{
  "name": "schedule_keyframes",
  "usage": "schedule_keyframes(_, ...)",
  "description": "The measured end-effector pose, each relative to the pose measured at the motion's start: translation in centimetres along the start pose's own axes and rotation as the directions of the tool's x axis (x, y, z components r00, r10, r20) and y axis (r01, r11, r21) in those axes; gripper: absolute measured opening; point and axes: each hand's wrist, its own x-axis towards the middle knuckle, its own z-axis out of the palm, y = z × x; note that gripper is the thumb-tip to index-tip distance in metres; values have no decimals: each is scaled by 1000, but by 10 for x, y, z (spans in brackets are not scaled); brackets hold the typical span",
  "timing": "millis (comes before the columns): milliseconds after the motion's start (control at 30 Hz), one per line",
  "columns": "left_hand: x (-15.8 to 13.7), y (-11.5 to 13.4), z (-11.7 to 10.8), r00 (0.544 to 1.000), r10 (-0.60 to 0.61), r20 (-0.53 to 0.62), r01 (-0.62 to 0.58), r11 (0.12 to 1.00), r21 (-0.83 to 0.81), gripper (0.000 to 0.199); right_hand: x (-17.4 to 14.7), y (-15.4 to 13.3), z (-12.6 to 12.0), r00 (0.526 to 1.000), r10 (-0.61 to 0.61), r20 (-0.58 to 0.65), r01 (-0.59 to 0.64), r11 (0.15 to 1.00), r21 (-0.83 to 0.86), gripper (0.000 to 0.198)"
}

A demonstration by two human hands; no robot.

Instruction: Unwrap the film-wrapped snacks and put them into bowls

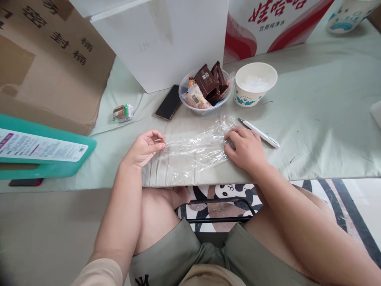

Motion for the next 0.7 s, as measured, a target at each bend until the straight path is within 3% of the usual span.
schedule_keyframes(267,-1,0,-1,1000,-18,26,16,999,45,39,0,0,-1,1000,0,4,0,1000,3,23)
schedule_keyframes(700,0,-1,3,998,6,-58,-1,997,81,39,0,0,0,999,43,17,-44,998,40,23)
